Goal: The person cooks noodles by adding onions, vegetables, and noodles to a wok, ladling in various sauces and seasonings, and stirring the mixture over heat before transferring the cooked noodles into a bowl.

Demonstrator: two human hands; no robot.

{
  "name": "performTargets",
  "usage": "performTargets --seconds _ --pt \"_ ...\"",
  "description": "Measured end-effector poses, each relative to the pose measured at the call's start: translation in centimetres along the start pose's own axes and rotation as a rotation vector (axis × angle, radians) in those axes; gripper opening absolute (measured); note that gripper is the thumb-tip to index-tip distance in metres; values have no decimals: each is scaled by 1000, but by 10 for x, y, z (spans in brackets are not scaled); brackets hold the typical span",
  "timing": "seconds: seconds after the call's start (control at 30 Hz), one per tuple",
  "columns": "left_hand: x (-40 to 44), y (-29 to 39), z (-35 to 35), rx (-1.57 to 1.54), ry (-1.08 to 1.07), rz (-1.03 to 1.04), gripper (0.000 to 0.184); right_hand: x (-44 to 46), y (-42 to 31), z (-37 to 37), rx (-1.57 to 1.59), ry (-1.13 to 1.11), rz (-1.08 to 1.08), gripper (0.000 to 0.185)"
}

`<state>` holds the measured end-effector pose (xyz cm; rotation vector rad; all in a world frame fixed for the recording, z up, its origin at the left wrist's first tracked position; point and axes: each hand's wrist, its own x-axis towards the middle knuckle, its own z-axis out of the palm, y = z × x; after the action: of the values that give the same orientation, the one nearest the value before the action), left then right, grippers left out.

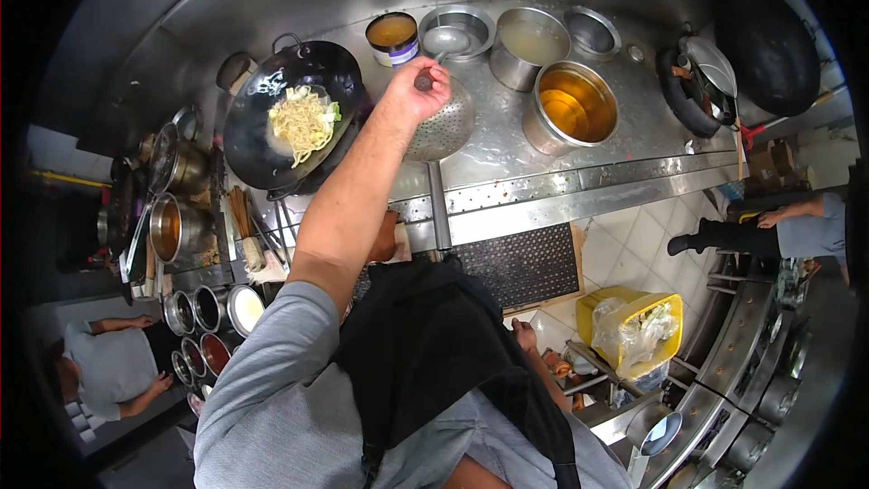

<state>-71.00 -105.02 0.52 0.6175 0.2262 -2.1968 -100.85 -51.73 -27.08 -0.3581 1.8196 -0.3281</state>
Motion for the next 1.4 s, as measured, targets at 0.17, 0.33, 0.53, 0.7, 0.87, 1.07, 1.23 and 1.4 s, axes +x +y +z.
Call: performTargets --seconds 0.17,0.33,0.53,0.7,0.87,1.07,1.23,1.4 --pt "-6 8 1 20 -5 -25 12 0 12 -3 39 -1 20 50" --pt "-25 11 6 35 -8 -23 12 7 29 -3 121 1 16 50" --pt "-61 32 0 21 -81 -44 10 -11 29 16 119 43 12 49" --pt "-121 64 -19 61 -154 -52 16 -40 20 60 25 68 14 48" --pt "-237 95 -46 168 -102 -10 41 -62 8 123 -65 51 -18 48" --pt "-362 140 -105 571 52 26 32 -77 11 190 60 12 -42 50" --pt "-424 158 -139 939 279 88 30 -112 8 217 31 43 -63 52" --pt "-438 162 -208 1380 371 245 60 -115 37 227 174 85 -56 48"
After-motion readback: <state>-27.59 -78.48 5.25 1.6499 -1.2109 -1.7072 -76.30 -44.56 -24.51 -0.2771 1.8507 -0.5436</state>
